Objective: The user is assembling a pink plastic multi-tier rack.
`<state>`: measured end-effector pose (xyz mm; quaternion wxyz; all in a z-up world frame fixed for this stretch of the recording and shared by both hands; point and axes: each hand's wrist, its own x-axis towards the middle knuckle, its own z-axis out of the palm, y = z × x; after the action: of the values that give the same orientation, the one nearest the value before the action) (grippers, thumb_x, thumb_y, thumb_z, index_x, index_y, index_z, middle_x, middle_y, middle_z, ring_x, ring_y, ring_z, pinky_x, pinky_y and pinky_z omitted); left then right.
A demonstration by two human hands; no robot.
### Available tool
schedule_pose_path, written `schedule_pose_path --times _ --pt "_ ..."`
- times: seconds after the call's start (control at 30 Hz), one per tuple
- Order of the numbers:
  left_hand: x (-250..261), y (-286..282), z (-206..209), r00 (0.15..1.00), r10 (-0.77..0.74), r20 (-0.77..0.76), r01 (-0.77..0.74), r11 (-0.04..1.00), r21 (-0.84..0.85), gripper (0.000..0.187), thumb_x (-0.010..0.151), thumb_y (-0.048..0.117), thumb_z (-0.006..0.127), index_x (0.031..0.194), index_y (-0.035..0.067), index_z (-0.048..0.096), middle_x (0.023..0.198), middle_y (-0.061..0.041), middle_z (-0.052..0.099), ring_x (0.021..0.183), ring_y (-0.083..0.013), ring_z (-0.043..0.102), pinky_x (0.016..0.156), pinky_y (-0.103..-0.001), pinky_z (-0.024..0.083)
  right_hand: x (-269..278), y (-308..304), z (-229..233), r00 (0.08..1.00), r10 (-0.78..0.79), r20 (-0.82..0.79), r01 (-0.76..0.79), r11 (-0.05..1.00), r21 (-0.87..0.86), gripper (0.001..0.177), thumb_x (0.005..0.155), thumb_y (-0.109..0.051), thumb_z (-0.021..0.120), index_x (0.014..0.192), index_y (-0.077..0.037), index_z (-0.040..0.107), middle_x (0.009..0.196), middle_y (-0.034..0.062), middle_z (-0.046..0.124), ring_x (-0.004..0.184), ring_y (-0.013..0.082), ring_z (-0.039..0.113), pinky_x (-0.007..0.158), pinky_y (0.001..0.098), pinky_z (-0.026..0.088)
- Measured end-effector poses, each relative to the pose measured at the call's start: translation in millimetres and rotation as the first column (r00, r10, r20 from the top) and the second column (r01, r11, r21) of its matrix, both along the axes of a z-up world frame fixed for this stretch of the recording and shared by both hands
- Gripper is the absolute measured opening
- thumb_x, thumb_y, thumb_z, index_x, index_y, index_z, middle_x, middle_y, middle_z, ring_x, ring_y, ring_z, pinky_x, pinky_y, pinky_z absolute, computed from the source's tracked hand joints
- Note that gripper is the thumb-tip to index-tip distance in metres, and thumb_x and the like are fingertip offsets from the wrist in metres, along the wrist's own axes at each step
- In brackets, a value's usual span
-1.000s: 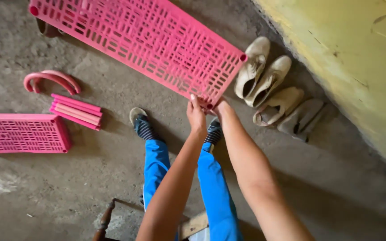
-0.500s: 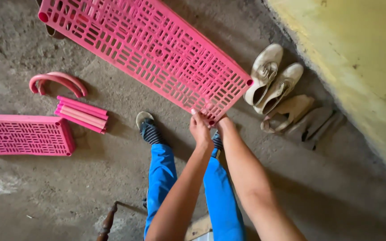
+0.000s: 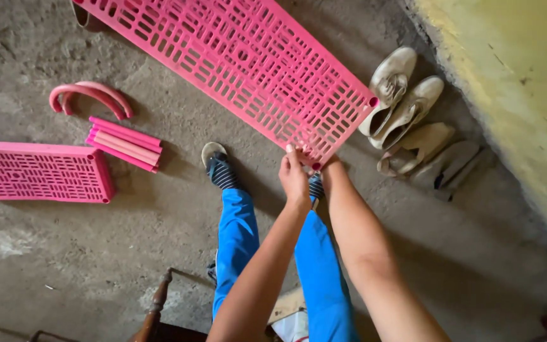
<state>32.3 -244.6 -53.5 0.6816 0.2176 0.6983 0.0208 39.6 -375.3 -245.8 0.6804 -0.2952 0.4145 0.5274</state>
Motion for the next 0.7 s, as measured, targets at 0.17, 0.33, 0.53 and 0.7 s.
schedule_pose_path --times 0.17,0.33,0.53,0.7 --pt "-25.3 15.1 -4.3 0.995 -0.099 0.005 0.098 0.993 0.072 0.047 0.104 0.050 0.053 0.098 0.005 0.067 0.079 -0.004 0.068 0.066 -0.0103 0.059 0.058 -0.026 0.048 15.0 18.1 45.7 1.000 0.001 -0.030 -0.004 0.994 -0.109 0.038 0.104 -0.041 0.055 0.129 -0.013 0.061 0.123 0.0081 0.064 0.110 0.0262 0.063 0.092 0.0448 0.055" --pt "-50.6 26.5 -6.1 0.973 -0.228 -0.037 0.231 0.959 0.167 0.046 0.105 0.045 0.053 0.107 0.003 0.069 0.087 -0.005 0.071 0.075 -0.0108 0.065 0.063 -0.026 0.053 34.4 40.5 59.2 0.999 -0.024 -0.030 0.018 0.982 -0.187 0.043 0.101 -0.046 0.052 0.127 -0.013 0.062 0.122 0.0088 0.066 0.108 0.0274 0.065 0.090 0.0483 0.057" --pt "-58.9 -2.0 -9.6 0.821 -0.359 -0.444 0.567 0.428 0.704 0.036 0.109 0.027 0.060 0.130 -0.003 0.057 0.112 -0.014 0.063 0.100 -0.0206 0.063 0.084 -0.033 0.050 31.2 3.6 44.3 0.997 -0.052 -0.058 0.031 0.949 -0.314 0.049 0.098 -0.051 0.048 0.125 -0.013 0.064 0.122 0.0096 0.067 0.106 0.0288 0.067 0.088 0.0525 0.059" --pt "-45.2 -65.9 -31.3 0.988 0.083 -0.129 -0.066 0.989 0.129 0.030 0.104 0.034 0.062 0.098 0.004 0.058 0.073 -0.002 0.056 0.065 -0.0169 0.057 0.054 -0.029 0.045 67.0 -53.3 -16.8 0.999 0.010 -0.052 -0.032 0.895 -0.444 0.044 0.101 -0.049 0.050 0.124 -0.014 0.065 0.118 0.0083 0.071 0.098 0.0250 0.072 0.081 0.0467 0.064"
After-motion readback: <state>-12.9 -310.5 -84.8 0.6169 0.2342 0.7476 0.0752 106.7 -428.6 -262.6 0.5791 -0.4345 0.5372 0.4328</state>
